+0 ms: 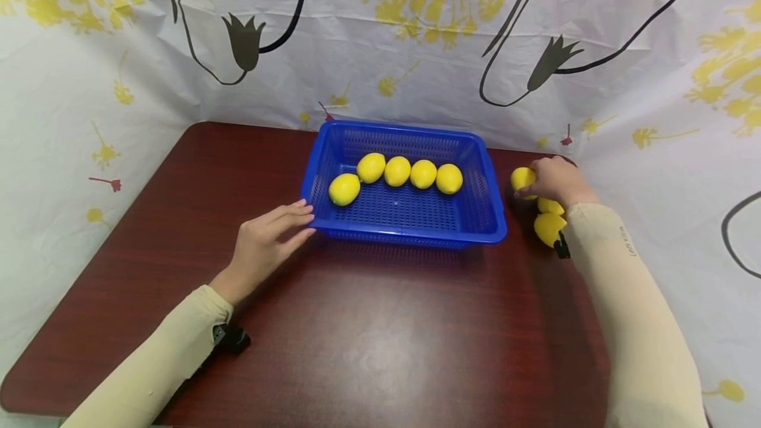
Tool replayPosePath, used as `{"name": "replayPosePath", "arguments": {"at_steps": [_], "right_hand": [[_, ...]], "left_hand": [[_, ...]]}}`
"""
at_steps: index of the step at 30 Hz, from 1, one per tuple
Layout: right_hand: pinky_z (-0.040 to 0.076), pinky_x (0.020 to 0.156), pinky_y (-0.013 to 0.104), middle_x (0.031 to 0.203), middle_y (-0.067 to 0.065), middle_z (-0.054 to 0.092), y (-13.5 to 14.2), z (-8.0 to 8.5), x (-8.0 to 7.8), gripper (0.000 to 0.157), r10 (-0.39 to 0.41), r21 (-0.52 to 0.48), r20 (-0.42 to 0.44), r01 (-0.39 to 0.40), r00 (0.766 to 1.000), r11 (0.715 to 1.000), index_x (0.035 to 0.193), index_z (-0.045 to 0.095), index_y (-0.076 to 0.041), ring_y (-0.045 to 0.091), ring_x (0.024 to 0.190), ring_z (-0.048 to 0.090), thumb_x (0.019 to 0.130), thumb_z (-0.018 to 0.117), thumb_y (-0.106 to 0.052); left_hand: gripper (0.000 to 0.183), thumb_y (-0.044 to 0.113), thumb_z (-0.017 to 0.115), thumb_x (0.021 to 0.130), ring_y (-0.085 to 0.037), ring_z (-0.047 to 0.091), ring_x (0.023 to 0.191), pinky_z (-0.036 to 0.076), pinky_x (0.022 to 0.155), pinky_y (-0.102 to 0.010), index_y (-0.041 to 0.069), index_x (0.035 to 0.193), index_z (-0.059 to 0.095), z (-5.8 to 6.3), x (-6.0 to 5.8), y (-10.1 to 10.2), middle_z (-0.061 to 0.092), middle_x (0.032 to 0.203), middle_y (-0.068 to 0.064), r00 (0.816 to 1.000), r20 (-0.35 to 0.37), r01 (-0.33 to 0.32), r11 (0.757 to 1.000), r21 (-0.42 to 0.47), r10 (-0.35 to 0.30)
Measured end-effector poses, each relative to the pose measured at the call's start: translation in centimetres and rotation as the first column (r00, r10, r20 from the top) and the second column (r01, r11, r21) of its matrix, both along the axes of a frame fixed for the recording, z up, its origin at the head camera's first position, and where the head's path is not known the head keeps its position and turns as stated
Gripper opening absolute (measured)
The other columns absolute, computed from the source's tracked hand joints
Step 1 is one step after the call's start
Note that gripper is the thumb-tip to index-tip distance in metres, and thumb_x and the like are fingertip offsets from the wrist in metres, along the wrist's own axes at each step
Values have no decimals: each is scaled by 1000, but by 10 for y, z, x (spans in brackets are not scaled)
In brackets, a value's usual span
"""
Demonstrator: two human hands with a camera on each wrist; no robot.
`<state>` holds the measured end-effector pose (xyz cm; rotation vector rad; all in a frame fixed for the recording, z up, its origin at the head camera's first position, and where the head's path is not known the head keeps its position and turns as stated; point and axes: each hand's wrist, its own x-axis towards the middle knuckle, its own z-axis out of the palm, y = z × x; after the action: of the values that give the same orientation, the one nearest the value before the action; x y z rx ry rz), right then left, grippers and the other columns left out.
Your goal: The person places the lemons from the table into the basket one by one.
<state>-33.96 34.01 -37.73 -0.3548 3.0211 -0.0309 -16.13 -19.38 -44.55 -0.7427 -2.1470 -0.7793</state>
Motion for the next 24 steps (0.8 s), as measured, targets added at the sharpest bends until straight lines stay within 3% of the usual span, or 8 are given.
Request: {"name": "replayPosePath", "arguments": {"at_steps": [5, 11, 16, 21, 24], "right_hand": [[49, 74, 50, 94, 18, 67, -4, 8, 1, 56, 9, -16, -19, -10, 1000, 1000, 102, 66, 1, 36, 90, 55, 76, 80, -46], [44, 63, 41, 78, 11, 61, -10, 22, 2, 48, 27, -9, -70, -28, 997, 1000, 87, 64, -4, 31, 76, 54, 77, 79, -48], [37, 60, 35, 73, 8, 54, -15, 36, 6, 45, 18, -34, -82, -21, 996, 999, 79, 59, -7, 28, 70, 51, 77, 80, -47], [36, 62, 35, 71, 7, 53, -22, 49, 11, 44, 2, -70, -42, -5, 999, 998, 78, 59, -8, 27, 73, 50, 78, 79, -48], [35, 63, 35, 71, 6, 50, -25, 56, 14, 47, -6, -67, -28, 4, 1000, 998, 79, 58, -8, 27, 73, 50, 80, 76, -52]], "left_hand": [[33, 37, 71, 90, -22, 71, 111, 49, 103, -20, 8, 106, 77, 0, 0, 0, 77, 111, -6, 1000, -2, 1, 1000, -2, -1], [29, 25, 81, 83, -22, 71, 112, 48, 104, -18, 9, 107, 77, 0, 0, 0, 76, 111, -6, 1000, 4, 2, 1000, 6, -2], [36, 13, 88, 73, -23, 71, 111, 46, 105, -15, 10, 107, 77, 1, 0, 0, 77, 111, -6, 1000, 5, 6, 1000, 12, -6], [30, 24, 82, 82, -23, 71, 111, 46, 105, -14, 8, 106, 77, 1, 1, 0, 77, 110, -7, 1000, 3, 11, 1000, 15, -11], [30, 23, 83, 80, -23, 71, 111, 46, 104, -15, 9, 106, 77, 1, 1, 0, 77, 110, -6, 1000, 0, 8, 1000, 14, -8]]}}
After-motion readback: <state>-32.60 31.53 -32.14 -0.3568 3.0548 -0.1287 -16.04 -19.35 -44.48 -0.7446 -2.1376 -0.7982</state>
